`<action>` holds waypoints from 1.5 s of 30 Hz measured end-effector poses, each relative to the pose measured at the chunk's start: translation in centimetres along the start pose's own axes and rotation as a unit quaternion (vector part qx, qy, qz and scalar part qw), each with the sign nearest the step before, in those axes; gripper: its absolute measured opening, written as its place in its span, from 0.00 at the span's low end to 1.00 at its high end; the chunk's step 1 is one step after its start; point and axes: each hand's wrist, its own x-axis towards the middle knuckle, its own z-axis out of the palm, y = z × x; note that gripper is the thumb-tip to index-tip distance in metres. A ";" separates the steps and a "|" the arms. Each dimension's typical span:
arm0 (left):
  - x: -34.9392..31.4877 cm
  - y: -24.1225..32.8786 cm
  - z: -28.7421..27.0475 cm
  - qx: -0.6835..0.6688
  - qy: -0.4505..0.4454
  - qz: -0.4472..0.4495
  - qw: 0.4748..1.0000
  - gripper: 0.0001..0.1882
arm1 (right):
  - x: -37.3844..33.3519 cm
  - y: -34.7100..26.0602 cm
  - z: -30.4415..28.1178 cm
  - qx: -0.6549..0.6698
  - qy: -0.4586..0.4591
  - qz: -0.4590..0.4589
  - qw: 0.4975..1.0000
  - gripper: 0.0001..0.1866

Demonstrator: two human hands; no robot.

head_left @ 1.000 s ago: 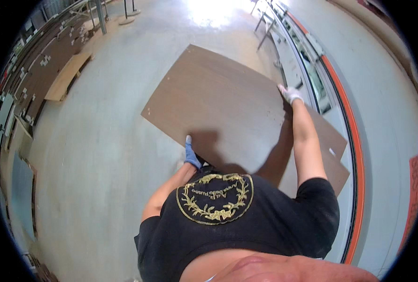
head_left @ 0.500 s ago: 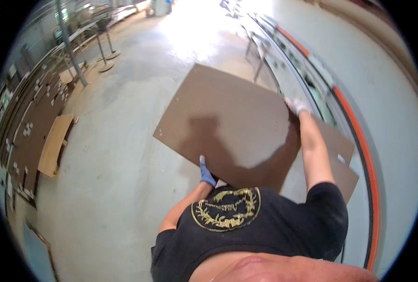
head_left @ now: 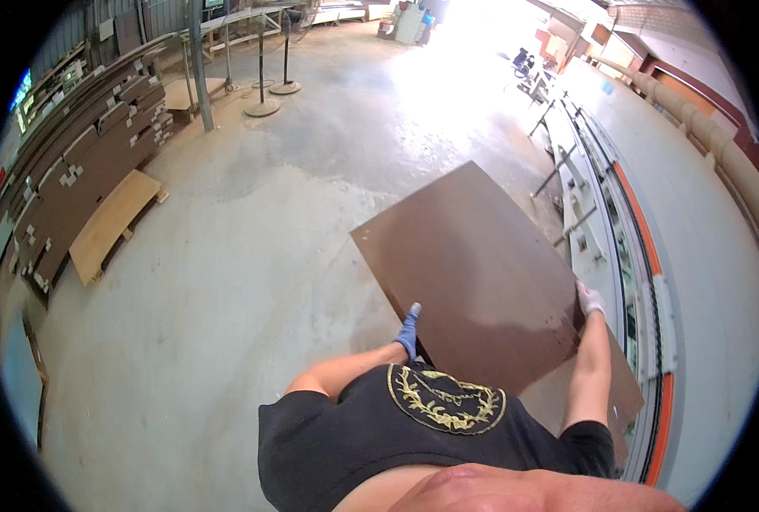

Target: The person repeatedly picks up brown rectangular wood panels from a stack, carries them to a workbench, places them down, and returns to the stack. The person also briefly uses a small tool to scrape or mark a panel on the workbench.

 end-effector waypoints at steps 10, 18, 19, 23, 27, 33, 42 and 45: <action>30.1 11.7 7.7 -0.042 -0.011 -0.048 0.998 0.47 | 28.4 -3.4 -1.6 -0.052 0.043 0.100 0.993 0.40; 44.9 19.2 12.6 -0.020 0.078 -0.051 0.995 0.51 | 51.0 -7.3 3.0 -0.098 -0.024 0.072 0.992 0.42; 46.0 19.8 13.0 -0.030 0.072 -0.071 0.994 0.51 | 52.9 -6.7 3.6 -0.092 -0.030 0.066 0.993 0.42; 55.3 29.6 14.6 0.000 0.009 -0.042 0.999 0.51 | 62.6 -13.1 2.8 -0.059 -0.007 0.056 0.997 0.39; 51.4 27.9 14.1 0.021 0.012 -0.037 0.999 0.49 | 57.6 -9.9 4.4 -0.026 -0.009 0.103 0.994 0.37; 56.2 28.8 18.4 -0.007 -0.064 -0.018 0.998 0.48 | 60.6 -7.3 -3.7 0.013 0.073 0.060 0.995 0.42; 52.0 28.7 13.6 -0.005 0.050 -0.031 0.998 0.49 | 57.6 -15.3 -3.4 -0.050 0.009 0.074 0.996 0.41; 51.3 30.3 13.4 -0.045 0.024 -0.068 0.996 0.50 | 57.8 -16.0 -1.6 -0.039 0.018 0.050 0.998 0.43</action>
